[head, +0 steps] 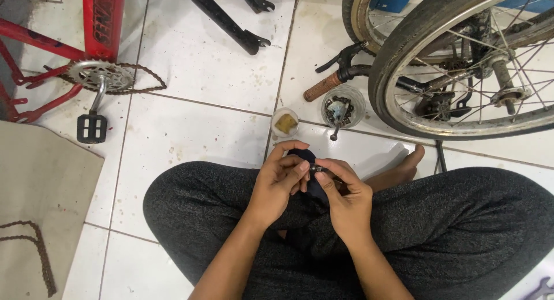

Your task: Cleaning small bicycle components like ball bearings using a cloth

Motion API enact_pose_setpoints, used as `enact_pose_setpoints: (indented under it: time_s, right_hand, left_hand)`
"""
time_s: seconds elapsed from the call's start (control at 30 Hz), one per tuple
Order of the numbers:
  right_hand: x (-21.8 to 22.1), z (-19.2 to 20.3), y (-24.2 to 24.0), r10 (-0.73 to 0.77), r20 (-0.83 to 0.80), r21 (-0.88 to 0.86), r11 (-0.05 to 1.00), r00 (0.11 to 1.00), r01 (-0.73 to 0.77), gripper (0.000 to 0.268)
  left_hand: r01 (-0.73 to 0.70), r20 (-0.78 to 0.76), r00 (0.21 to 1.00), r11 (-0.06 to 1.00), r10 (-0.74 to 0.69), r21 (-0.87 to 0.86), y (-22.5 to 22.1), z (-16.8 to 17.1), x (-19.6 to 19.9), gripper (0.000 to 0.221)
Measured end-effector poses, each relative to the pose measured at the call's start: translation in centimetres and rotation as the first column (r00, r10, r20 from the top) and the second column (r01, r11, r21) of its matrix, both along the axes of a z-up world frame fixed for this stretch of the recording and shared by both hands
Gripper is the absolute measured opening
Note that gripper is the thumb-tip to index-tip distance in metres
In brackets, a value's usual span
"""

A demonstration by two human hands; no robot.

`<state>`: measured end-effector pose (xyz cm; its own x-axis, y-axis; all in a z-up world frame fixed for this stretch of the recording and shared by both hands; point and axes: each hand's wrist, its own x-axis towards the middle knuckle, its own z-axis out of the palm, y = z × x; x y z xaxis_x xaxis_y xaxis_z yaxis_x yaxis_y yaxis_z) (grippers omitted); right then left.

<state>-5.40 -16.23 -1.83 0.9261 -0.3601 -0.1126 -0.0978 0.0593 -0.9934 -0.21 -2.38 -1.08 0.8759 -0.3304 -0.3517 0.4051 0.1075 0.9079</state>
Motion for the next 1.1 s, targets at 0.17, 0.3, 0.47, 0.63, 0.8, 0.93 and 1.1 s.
enact_pose_setpoints:
  time_s: [0.17, 0.3, 0.47, 0.63, 0.8, 0.93, 1.1]
  right_hand:
    - [-0.1, 0.1, 0.3, 0.004, 0.046, -0.011, 1.000, 0.999, -0.004, 0.020]
    - [0.1, 1.0, 0.3, -0.012, 0.090, -0.121, 0.992, 0.996, 0.023, 0.019]
    - [-0.5, 1.0, 0.7, -0.008, 0.185, -0.382, 0.921, 0.983, 0.080, 0.018]
    - [-0.6, 0.7, 0.4, 0.008, 0.117, -0.344, 0.938, 0.993, 0.033, 0.020]
    - [-1.0, -0.1, 0.1, 0.010, -0.056, -0.041, 0.999, 0.998, -0.012, 0.023]
    - [-1.1, -0.1, 0.1, 0.026, -0.022, -0.069, 0.997, 0.999, -0.027, 0.022]
    - [-1.0, 0.2, 0.3, 0.031, 0.043, -0.123, 0.992, 0.999, -0.026, 0.021]
  left_hand:
    - [-0.011, 0.043, 0.999, 0.999, 0.013, -0.042, 0.0, -0.9, 0.0, 0.027]
    - [-0.029, 0.060, 0.998, 0.999, 0.031, -0.033, -0.1, -0.4, 0.2, 0.029]
    - [-0.039, 0.003, 0.999, 0.995, 0.039, -0.087, 0.3, -0.8, 0.0, 0.019]
    - [-0.069, 0.003, 0.998, 0.989, 0.070, -0.128, 0.3, -0.2, -0.1, 0.018]
    - [-0.006, 0.040, 0.999, 0.993, 0.011, -0.119, 0.2, -0.2, -0.3, 0.023]
    - [-0.011, 0.034, 0.999, 0.992, 0.015, -0.126, 0.3, -0.3, -0.3, 0.024]
    - [0.001, 0.082, 0.997, 1.000, -0.001, 0.005, 0.2, 0.9, -0.2, 0.020]
